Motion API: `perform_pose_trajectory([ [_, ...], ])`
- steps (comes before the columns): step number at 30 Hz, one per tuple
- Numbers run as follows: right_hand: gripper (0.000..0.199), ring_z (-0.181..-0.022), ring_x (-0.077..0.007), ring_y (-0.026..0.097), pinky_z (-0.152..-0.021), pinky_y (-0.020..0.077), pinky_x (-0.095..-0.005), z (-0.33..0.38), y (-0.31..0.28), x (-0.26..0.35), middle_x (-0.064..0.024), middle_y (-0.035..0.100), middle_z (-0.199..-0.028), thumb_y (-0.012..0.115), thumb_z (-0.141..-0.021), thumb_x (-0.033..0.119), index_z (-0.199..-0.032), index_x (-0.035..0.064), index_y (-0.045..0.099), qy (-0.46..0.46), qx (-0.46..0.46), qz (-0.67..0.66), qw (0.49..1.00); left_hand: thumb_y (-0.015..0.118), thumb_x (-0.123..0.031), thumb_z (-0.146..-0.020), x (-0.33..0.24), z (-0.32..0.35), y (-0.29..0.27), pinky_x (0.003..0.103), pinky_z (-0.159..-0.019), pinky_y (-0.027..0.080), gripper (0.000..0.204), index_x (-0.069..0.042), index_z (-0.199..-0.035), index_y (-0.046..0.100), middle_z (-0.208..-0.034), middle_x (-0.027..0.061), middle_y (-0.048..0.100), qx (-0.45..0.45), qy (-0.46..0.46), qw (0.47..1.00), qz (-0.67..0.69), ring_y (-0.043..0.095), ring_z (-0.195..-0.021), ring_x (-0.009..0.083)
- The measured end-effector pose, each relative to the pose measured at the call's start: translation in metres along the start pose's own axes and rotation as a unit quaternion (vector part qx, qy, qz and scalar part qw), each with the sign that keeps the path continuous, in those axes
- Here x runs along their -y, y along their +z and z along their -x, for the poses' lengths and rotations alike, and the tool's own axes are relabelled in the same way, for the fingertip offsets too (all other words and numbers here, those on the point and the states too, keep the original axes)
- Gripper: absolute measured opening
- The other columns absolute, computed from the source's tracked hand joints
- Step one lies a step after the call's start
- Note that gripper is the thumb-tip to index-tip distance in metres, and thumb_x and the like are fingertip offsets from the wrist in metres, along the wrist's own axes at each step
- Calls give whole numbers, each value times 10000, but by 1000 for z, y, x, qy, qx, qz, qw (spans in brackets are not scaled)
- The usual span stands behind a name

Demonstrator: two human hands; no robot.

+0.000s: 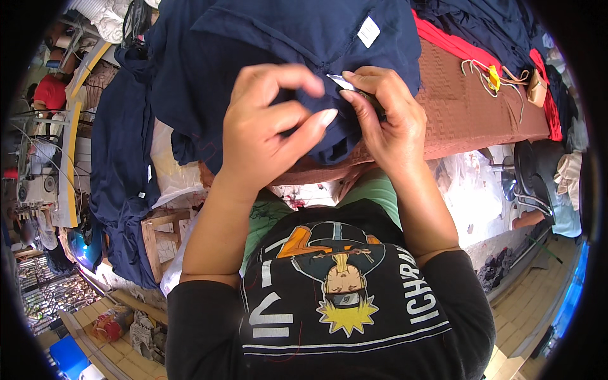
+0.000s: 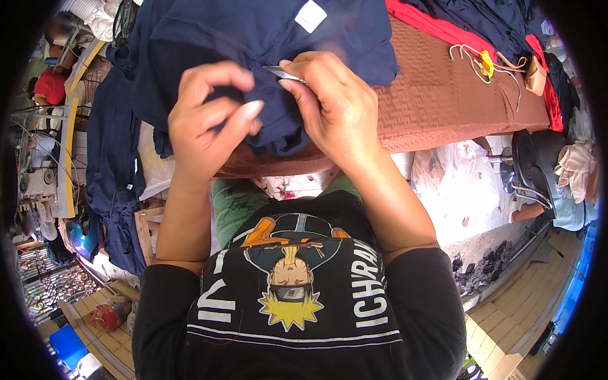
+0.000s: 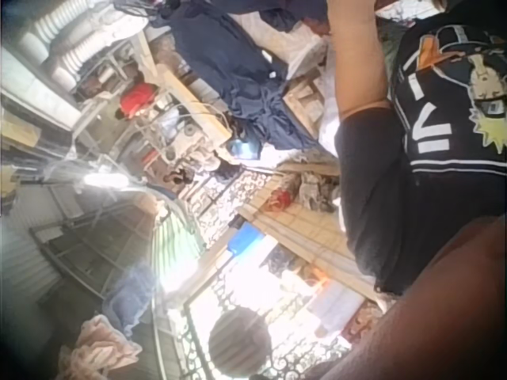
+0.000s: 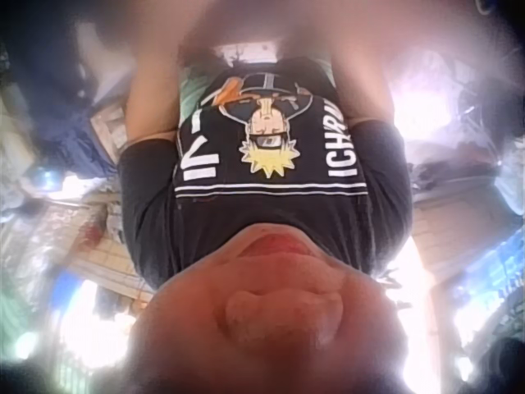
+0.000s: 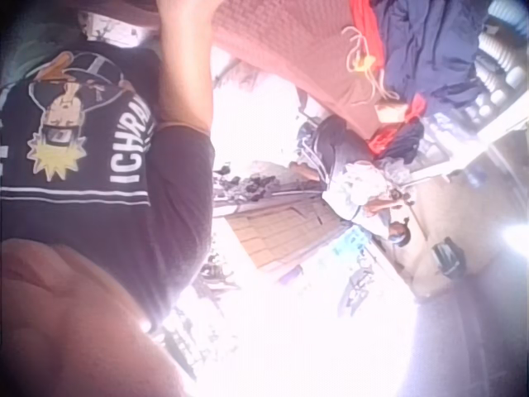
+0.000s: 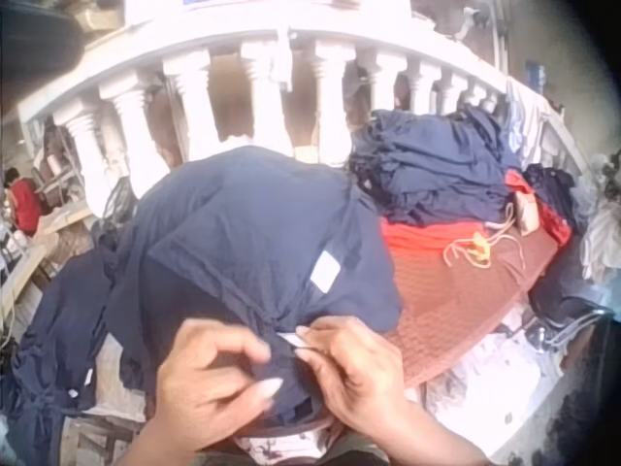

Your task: The person uses snips to cut excess threads from the seams and labels of navy blue shirts on a work table. They pick up individual shirts from a pile, inspect the edges, trim the threads, and set the shirts back down.

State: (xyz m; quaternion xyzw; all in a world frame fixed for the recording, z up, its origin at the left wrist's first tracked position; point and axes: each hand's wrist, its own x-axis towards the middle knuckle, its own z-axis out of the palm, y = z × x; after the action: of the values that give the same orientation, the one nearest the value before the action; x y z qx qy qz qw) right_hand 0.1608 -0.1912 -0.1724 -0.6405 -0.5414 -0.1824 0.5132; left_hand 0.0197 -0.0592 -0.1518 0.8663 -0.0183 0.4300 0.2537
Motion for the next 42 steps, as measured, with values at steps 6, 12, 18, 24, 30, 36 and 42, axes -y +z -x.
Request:
perform_pose_trajectory([
  [6, 169, -843, -223, 683, -726, 538, -294, -5, -4, 8, -110, 689, -934, 731, -784, -1, -930, 11, 647, 51, -32, -74, 995, 799, -80, -703, -1, -6, 8, 309, -766, 491, 152, -37, -774, 671, -941, 62, 631, -107, -101, 989, 7, 619, -856, 223],
  [12, 149, -848, -168, 683, -739, 536, -268, -3, 9, 2, -110, 701, -959, 720, -820, 21, -941, 0, 636, 106, -36, -153, 982, 804, -68, -715, 14, -5, 34, 290, -786, 491, 190, -54, -881, 713, -1054, 51, 600, -113, -111, 982, -105, 605, -899, 178],
  [18, 150, -843, -156, 683, -747, 533, -262, -1, 11, 0, -108, 705, -977, 716, -828, 26, -952, -1, 636, 127, -31, -159, 979, 796, -75, -713, 17, -7, 36, 303, -758, 486, 136, -65, -829, 726, -1027, 29, 616, -110, -116, 981, -112, 589, -863, 191],
  [24, 176, -866, -175, 687, -754, 536, -278, 0, 7, 0, -105, 706, -995, 728, -813, 29, -966, 10, 643, 103, -22, -129, 986, 796, -86, -709, 10, -5, 14, 314, -795, 487, 114, -74, -805, 736, -1039, 29, 642, -87, -152, 985, -3, 587, -907, 193],
  [30, 244, -893, -248, 675, -753, 537, -322, 1, 5, 4, -93, 695, -992, 754, -761, 45, -983, 37, 653, 67, -2, -68, 995, 771, -39, -743, -1, -4, 2, 292, -859, 464, 130, -44, -866, 728, -1082, 45, 626, -60, -156, 986, 5, 583, -967, 178],
  [36, 251, -860, -276, 665, -741, 533, -336, -7, 6, 11, -92, 682, -934, 752, -745, 59, -977, 41, 657, 8, -1, -10, 1000, 784, -61, -708, -4, -6, 5, 305, -807, 481, 123, -82, -816, 731, -1058, 26, 638, -77, -145, 986, 15, 576, -926, 194],
  [42, 213, -804, -257, 672, -675, 537, -318, -11, 6, 5, -95, 676, -900, 744, -752, 39, -948, 34, 661, -42, -48, -9, 998, 731, -83, -743, 0, -15, -20, 288, -694, 450, 154, -67, -607, 660, -812, 26, 670, 35, 42, 992, 114, 577, -782, 161],
])
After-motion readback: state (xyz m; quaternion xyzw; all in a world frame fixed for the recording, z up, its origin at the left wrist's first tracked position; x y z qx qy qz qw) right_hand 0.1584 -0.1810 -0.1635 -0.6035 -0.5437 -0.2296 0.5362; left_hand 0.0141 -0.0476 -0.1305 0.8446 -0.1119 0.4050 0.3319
